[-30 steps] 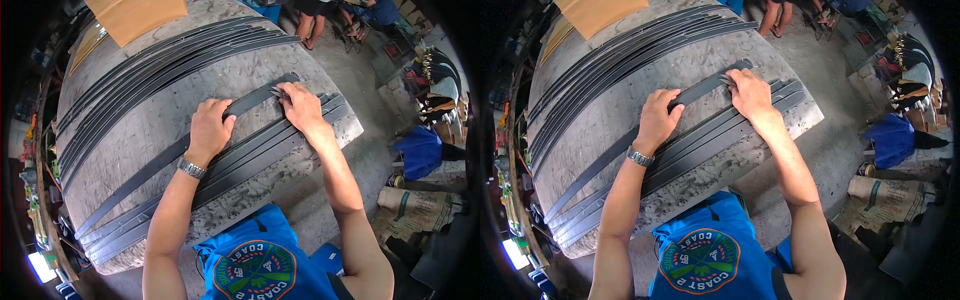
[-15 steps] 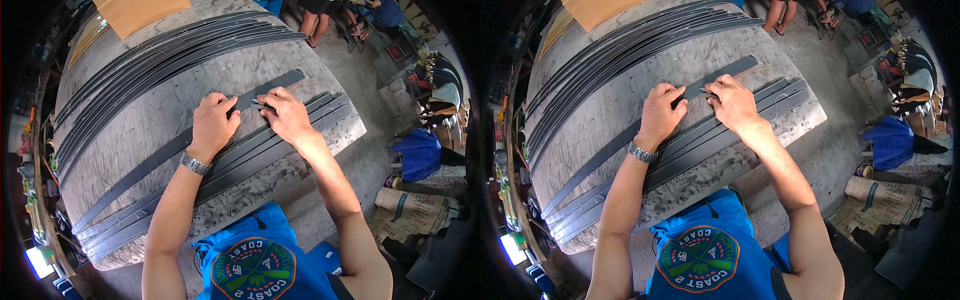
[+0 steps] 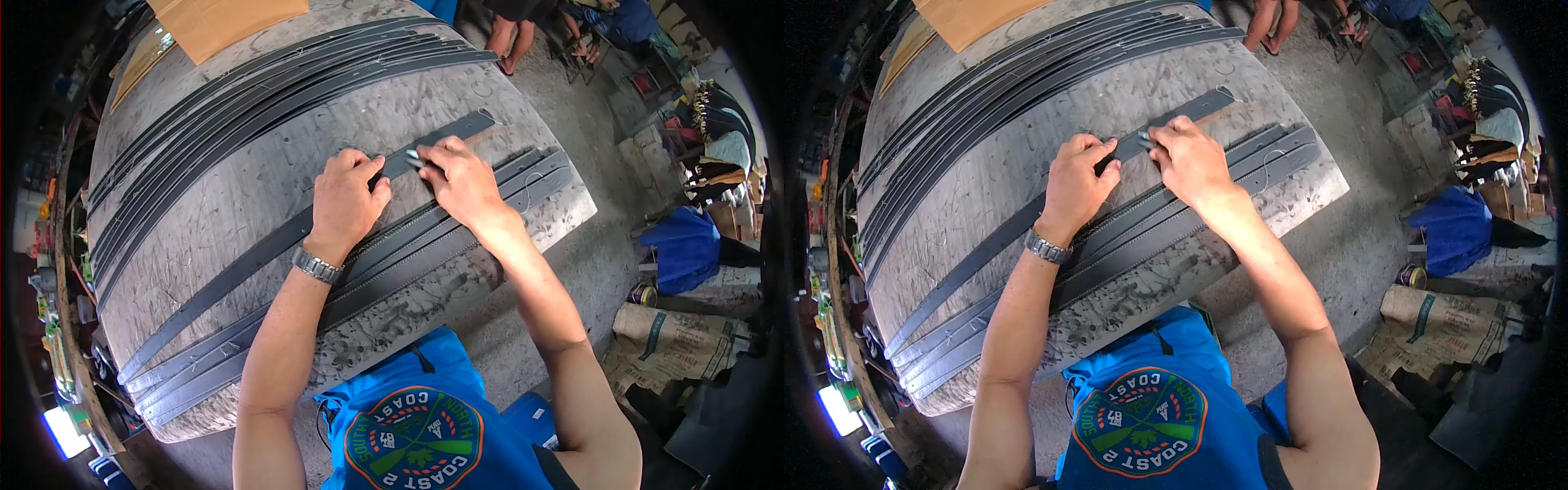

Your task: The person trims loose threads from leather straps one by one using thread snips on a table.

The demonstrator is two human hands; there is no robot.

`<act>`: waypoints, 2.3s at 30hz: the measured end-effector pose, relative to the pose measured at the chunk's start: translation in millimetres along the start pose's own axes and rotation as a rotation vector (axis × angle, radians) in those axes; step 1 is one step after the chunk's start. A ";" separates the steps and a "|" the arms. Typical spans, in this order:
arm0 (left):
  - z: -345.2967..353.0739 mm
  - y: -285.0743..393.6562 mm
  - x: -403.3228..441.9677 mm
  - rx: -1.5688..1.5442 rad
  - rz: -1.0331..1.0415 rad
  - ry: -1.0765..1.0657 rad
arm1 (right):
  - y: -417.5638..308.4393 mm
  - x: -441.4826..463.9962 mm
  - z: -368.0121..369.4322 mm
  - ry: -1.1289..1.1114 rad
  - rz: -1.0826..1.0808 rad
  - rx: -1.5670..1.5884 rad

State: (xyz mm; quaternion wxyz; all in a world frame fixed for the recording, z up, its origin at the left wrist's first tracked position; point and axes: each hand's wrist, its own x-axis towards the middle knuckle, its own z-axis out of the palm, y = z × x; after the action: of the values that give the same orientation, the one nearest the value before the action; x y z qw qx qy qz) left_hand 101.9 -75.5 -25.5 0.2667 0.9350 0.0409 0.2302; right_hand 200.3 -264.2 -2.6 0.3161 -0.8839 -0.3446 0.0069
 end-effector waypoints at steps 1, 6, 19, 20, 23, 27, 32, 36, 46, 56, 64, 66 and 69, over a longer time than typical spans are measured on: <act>0.2 0.7 0.2 0.009 -0.002 -0.002 | 3.8 1.9 1.2 0.036 0.002 0.009; -3.1 8.4 7.7 0.070 0.064 -0.068 | 26.0 14.3 -1.9 0.126 0.003 -0.041; -6.7 57.4 75.6 0.578 0.500 -0.523 | 70.5 42.2 -21.1 0.255 0.063 -0.026; -5.1 62.5 78.7 0.593 0.518 -0.571 | 74.7 45.9 -22.6 0.263 0.066 -0.033; 3.1 80.0 83.7 0.740 0.498 -0.697 | 87.3 53.9 -26.8 0.267 0.104 -0.025; 16.5 79.0 85.3 0.791 0.478 -0.761 | 95.6 56.1 -28.8 0.218 0.186 -0.034; 6.5 54.4 100.4 0.601 0.213 -0.830 | 96.0 54.9 -30.3 0.201 0.195 -0.025; -33.1 16.9 107.9 0.322 -0.001 -0.557 | 94.1 53.7 -30.5 0.198 0.214 -0.011; -2.9 22.1 82.3 0.024 0.134 -0.321 | 91.8 55.9 -35.3 0.134 0.266 -0.004; 37.5 50.3 71.8 0.238 0.255 -0.226 | 98.7 51.9 -31.1 0.215 0.213 0.071; 26.1 25.5 96.9 -0.126 -0.073 -0.306 | 81.6 42.6 -35.5 0.355 0.159 0.043; 21.9 22.5 102.9 -0.145 -0.152 -0.386 | 78.6 43.1 -37.7 0.295 0.159 0.004; 22.0 11.7 111.6 -0.262 -0.200 -0.483 | 85.3 45.0 -36.6 0.243 0.155 -0.003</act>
State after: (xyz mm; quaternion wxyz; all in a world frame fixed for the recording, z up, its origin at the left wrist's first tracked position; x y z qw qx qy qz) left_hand 210.8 -73.8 9.6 0.4084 0.9117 0.0380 -0.0231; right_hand 294.5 -304.8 -12.1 0.3526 -0.9027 -0.2345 -0.0764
